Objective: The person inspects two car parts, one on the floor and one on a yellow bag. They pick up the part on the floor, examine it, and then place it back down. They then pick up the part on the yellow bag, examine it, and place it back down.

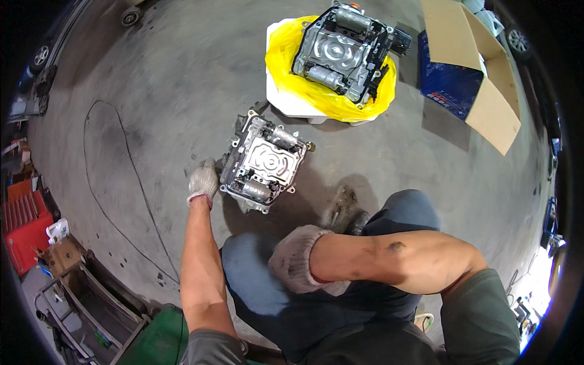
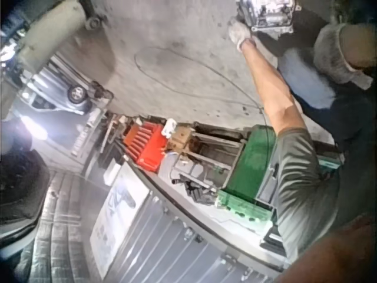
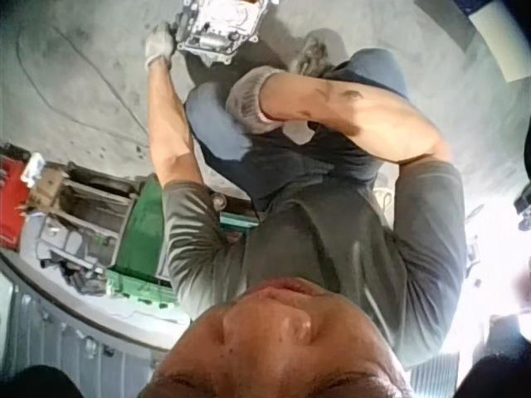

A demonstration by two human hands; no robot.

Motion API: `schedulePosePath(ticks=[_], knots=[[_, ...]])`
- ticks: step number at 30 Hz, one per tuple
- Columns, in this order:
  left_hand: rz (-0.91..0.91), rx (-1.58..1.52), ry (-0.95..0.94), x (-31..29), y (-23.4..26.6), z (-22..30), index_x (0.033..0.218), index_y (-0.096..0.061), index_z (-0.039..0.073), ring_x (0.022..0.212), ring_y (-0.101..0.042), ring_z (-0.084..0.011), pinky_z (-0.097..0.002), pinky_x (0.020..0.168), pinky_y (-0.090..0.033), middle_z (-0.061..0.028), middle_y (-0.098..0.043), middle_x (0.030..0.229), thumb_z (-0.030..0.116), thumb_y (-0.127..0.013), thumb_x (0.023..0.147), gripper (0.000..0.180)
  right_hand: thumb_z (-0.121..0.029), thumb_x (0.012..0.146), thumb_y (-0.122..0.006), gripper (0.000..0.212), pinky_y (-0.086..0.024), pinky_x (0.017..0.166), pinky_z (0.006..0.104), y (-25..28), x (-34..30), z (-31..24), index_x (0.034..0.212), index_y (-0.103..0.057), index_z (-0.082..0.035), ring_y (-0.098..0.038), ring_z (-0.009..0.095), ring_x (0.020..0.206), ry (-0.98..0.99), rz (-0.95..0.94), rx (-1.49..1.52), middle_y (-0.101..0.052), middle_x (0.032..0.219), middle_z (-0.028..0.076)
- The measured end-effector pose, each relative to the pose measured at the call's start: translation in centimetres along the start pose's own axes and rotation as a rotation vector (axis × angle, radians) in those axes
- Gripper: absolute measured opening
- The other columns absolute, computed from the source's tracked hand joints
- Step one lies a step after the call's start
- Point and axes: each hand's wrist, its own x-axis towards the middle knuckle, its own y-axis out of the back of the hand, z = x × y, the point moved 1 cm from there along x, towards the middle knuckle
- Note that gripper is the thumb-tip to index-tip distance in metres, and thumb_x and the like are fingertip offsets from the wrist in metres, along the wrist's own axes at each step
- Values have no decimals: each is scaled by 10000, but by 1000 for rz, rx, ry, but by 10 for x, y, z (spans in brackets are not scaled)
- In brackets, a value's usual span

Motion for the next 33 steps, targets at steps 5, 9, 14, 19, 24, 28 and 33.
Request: schedulePosePath(ticks=[5, 9, 14, 19, 24, 28, 33], knots=[[-3, -18, 15, 6, 1, -15, 1151, -667, 24, 1099, -616, -453, -509, 944, -460, -271, -666, 1144, 457, -411, 944, 544, -142, 807, -649, 218, -577, 694, 414, -13, 8, 2, 958, -774, -48, -725, 322, 855, 17, 11, 22, -746, 941, 158], [32, 97, -80, -4, 0, 6, 1109, -684, 20, 1054, -643, -426, -484, 902, -480, -267, -681, 1098, 440, -432, 940, 518, -143, 800, -673, 214, -572, 677, 401, -33, 18, 12, 962, -776, -48, -715, 298, 810, 30, 23, 84, -745, 921, 146], [1, -155, 82, -3, 1, 7, 1149, -685, 37, 1036, -650, -422, -479, 894, -483, -272, -685, 1076, 447, -444, 931, 523, -147, 812, -684, 197, -567, 649, 403, -15, 2, 9, 960, -782, -62, -705, 285, 760, 76, 0, 61, -745, 905, 131], [-3, -117, 45, -1, 2, 1, 1159, -672, 41, 1014, -663, -403, -474, 877, -489, -269, -674, 1120, 418, -452, 937, 489, -166, 848, -656, 205, -567, 647, 412, -44, 37, 10, 981, -786, -80, -709, 277, 777, 32, 25, 74, -749, 919, 122], [-78, -50, 11, -7, 8, 9, 1101, -652, 27, 784, -695, -345, -459, 676, -523, -233, -686, 1038, 364, -452, 955, 418, -197, 881, -625, 243, -570, 659, 414, -22, 15, -1, 1040, -782, -100, -716, 266, 836, 15, 67, 108, -751, 970, 112], [-82, -164, -3, -12, 11, 16, 1082, -646, 21, 651, -663, -281, -408, 546, -497, -190, -680, 857, 365, -464, 948, 411, -194, 886, -622, 249, -572, 668, 413, -29, 28, -2, 1056, -778, -102, -719, 261, 848, 26, 88, 98, -752, 986, 107], [-60, -347, 114, -17, 10, 23, 1122, -651, 11, 588, -633, -235, -383, 518, -483, -133, -677, 803, 364, -494, 941, 427, -191, 892, -618, 257, -574, 679, 413, -34, 32, -2, 1076, -774, -104, -722, 254, 863, 36, 96, 90, -752, 1006, 101]])
